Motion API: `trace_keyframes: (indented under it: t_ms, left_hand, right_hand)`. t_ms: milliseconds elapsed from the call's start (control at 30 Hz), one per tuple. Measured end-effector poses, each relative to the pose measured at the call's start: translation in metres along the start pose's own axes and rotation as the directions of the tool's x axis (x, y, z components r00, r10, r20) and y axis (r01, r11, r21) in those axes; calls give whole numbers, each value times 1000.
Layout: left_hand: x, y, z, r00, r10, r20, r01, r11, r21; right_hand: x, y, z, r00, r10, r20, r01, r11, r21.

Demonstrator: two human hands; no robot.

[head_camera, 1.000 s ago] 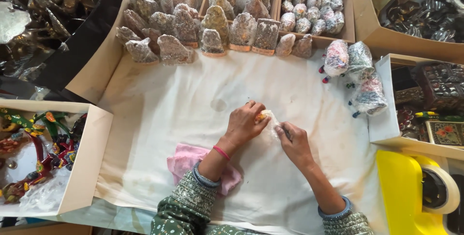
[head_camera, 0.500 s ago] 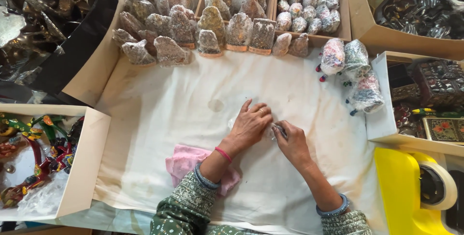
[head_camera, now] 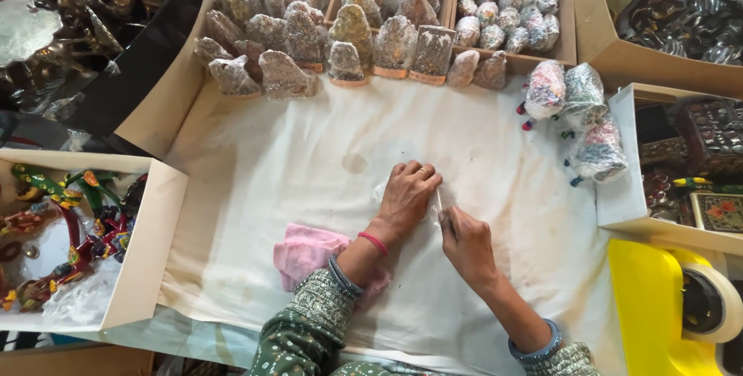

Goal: Cleaning and wrapping decorative figurines at a fulfillment workstation.

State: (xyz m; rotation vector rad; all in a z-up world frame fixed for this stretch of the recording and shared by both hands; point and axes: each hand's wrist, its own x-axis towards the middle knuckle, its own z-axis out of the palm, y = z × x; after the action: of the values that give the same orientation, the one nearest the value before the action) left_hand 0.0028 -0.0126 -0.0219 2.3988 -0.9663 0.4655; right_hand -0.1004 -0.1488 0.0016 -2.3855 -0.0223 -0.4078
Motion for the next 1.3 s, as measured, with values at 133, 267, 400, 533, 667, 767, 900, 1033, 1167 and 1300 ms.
trace_keyframes:
  t_ms: [133, 267, 400, 533, 667, 767, 900, 1033, 1167, 1300]
  left_hand:
    - [-1, 3, -3, 999, 31, -12, -31, 999, 13]
    - [-1, 7, -4, 998, 53, -19, -51, 997, 65]
    - [-3, 11, -2, 999, 48, -20, -46, 994, 103]
    - [-1, 12, 1, 999, 45, -10, -43, 991, 127]
    - [-2, 14, 2, 1000, 15, -9, -13, 991, 134]
    - [-2, 12, 3, 1000, 20, -9, -18, 990, 140]
    - [-4, 13, 13, 998, 48, -48, -40, 988, 151]
    - [-8, 8, 26, 999, -19, -40, 22, 997, 78]
    - [-8, 11, 24, 998, -19, -64, 23, 997, 67]
    - [-9, 12, 17, 998, -29, -52, 31, 998, 52]
  right_hand:
    - [-12, -1, -2, 1000, -25, -12, 25, 998, 61]
    - [-23, -12, -8, 996, -89, -22, 90, 993, 78]
    - [-40, -19, -17, 982, -183, -52, 187, 978, 90]
    - [-58, -23, -28, 983, -183, -32, 185, 975, 122]
    - [-81, -29, -41, 984, -176, -18, 176, 971, 163]
    - [-115, -16, -52, 996, -92, -14, 93, 987, 131]
    - [-163, 16, -73, 995, -27, -94, 42, 988, 152]
    - [-202, 45, -73, 960, 274, 64, -281, 949, 145]
    - [-137, -10, -85, 997, -13, 77, 16, 999, -40]
    - [-65, -37, -72, 1000, -1, 19, 4, 988, -152]
